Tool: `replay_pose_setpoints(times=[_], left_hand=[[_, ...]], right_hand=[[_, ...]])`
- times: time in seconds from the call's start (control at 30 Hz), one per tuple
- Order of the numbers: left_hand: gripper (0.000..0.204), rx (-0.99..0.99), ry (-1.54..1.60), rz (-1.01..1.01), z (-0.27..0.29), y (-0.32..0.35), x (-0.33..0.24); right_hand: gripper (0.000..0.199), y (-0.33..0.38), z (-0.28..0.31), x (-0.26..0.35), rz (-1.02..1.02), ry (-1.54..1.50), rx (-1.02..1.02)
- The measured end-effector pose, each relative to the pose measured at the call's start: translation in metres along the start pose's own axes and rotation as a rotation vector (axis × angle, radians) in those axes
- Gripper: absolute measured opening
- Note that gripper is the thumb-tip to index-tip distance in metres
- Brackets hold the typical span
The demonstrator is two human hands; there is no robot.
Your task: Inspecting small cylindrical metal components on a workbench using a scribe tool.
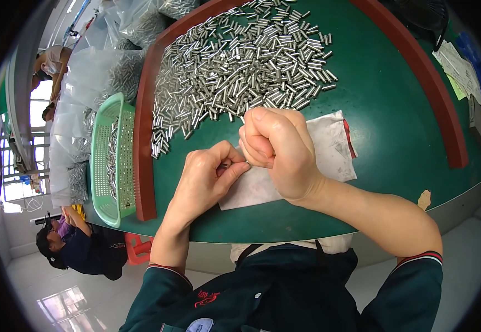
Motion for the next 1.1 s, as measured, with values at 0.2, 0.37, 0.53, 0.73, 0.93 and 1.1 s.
replay_pose_setpoints(times=[0.2, 0.37, 0.53, 0.73, 0.93, 1.1], left_hand=[[0.014, -0.004, 0.010, 0.019, -0.002, -0.002, 0.003], [0.015, -0.025, 0.035, -0.017, -0.001, -0.004, 0.001], [0.009, 0.016, 0.212, 0.088, 0.008, -0.001, 0.005], [0.015, 0.105, 1.500, 0.261, 0.008, -0.006, 0.032], [0.022, -0.137, 1.590, 0.358, 0.019, -0.010, 0.046], [0.007, -0.423, 0.494, 0.166, 0.049, -0.018, 0.052]], right_hand=[[0.035, 0.003, -0.001, 0.000, -0.010, 0.029, -0.009], [0.039, 0.003, -0.005, 0.001, 0.062, 0.157, -0.017], [0.035, 0.003, -0.004, 0.009, 0.022, 0.050, -0.010], [0.036, 0.001, 0.002, 0.003, 0.014, -0.036, -0.026], [0.037, -0.001, 0.003, 0.004, 0.020, -0.019, -0.024], [0.036, -0.003, 0.001, 0.004, 0.014, -0.023, -0.016]])
Point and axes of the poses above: each hand's wrist, its own y-axis away from the middle knuckle, its own z-axis out of the back of the hand, x = y × z, the point moved 6 cm from there along -y, towards the middle knuckle, and after that the axes turned 4 degrees about y, right-handed, at the moved point
